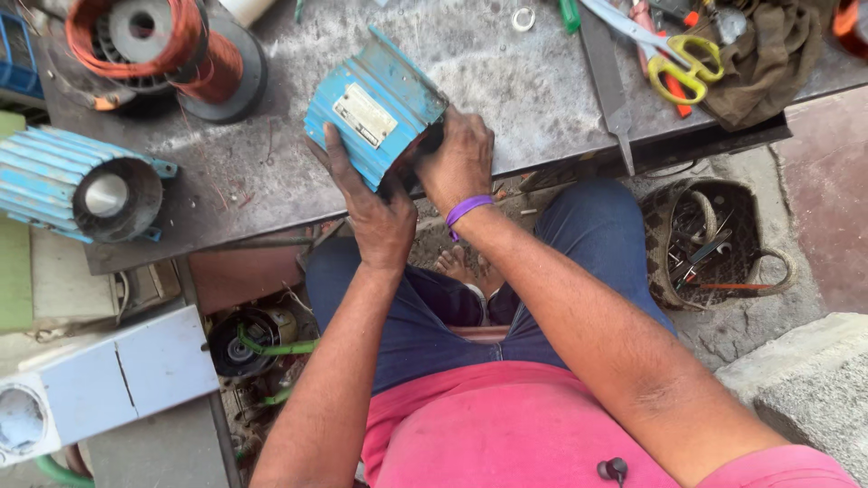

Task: The person winds a copper wire coil around a blue motor housing, using hands to press and arrange the wire into the slots. The person repeatedly adjusts the coil's position and tightens the winding by hand.

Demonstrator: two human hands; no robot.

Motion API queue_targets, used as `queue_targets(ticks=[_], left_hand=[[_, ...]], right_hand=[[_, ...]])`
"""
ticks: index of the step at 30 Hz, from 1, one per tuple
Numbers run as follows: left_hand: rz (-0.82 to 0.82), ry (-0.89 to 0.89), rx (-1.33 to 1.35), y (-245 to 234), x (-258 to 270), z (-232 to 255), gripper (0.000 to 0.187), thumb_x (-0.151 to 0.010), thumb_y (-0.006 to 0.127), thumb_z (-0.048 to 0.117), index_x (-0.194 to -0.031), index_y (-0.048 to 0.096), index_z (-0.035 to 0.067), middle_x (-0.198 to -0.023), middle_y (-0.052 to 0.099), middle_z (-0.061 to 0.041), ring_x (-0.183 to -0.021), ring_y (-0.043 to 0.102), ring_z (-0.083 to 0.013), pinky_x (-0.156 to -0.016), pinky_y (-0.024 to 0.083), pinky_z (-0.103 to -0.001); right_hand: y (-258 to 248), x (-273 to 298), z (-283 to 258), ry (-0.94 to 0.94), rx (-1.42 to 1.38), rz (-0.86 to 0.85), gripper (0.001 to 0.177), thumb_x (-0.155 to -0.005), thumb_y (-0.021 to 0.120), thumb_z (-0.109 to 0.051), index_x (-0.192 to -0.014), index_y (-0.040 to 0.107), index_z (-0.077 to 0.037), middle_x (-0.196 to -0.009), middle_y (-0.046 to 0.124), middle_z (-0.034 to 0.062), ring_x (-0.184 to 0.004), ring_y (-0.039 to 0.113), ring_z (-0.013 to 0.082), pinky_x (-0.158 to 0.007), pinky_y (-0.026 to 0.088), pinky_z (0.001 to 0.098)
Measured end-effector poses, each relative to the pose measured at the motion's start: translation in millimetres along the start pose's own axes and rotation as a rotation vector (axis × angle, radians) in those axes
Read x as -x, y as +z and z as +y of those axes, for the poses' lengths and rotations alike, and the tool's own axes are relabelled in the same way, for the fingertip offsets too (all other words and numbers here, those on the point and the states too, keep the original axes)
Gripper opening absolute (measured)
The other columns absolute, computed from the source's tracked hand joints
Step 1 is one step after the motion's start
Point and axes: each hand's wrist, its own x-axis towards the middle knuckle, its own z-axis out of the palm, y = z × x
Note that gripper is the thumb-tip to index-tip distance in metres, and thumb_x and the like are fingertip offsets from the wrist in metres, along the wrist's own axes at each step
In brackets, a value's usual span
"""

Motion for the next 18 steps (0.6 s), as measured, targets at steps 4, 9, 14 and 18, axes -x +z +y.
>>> queue_targets(ticks=[4,9,14,18], left_hand=[[-0.002,0.004,-0.016,-1.7,-4.8,6.4,0.091,-0.101,0.057,-0.011,-0.169,0.005,0.020,-0.172,-0.004,-0.036,-0.161,0.002,-0.0560,-0.132,0.027,-0.055],[-0.009,-0.007,-0.018,-2.0,-5.9,7.0,0.090,-0.102,0.055,-0.010,-0.168,0.003,0.023,-0.170,-0.006,-0.038,-0.159,0.004,-0.0571,-0.130,0.031,-0.056],[-0.025,-0.037,-0.068,-1.9,-4.3,7.0,0.092,-0.101,0.054,-0.010,-0.168,0.002,0.024,-0.170,-0.005,-0.037,-0.159,0.004,-0.0572,-0.131,0.026,-0.058],[-0.024,-0.036,-0.024,-2.5,-3.4,8.9,0.090,-0.101,0.054,-0.009,-0.168,0.002,0.022,-0.170,-0.006,-0.038,-0.158,-0.001,-0.0575,-0.130,0.027,-0.056]], right_hand=[[-21.2,-9.8,-8.2,0.001,-0.061,-0.101,0.053,-0.067,0.088,-0.031,-0.105,0.067,-0.001,-0.095,0.066,0.0200,-0.097,0.061,0.0398,-0.091,0.045,0.0512],[-23.7,-20.5,19.6,-0.106,-0.064,-0.218,0.047,-0.081,0.079,-0.024,-0.121,0.066,-0.003,-0.110,0.062,0.0234,-0.106,0.057,0.0419,-0.098,0.044,0.0502],[-9.9,-8.2,20.8,-0.034,-0.033,-0.150,0.044,-0.086,0.073,-0.017,-0.129,0.066,-0.008,-0.108,0.058,0.0200,-0.108,0.051,0.0388,-0.100,0.043,0.0496],[-7.6,-8.7,15.8,-0.001,-0.004,-0.125,0.049,-0.078,0.067,-0.009,-0.127,0.069,-0.009,-0.104,0.060,0.0179,-0.108,0.052,0.0373,-0.102,0.043,0.0483]])
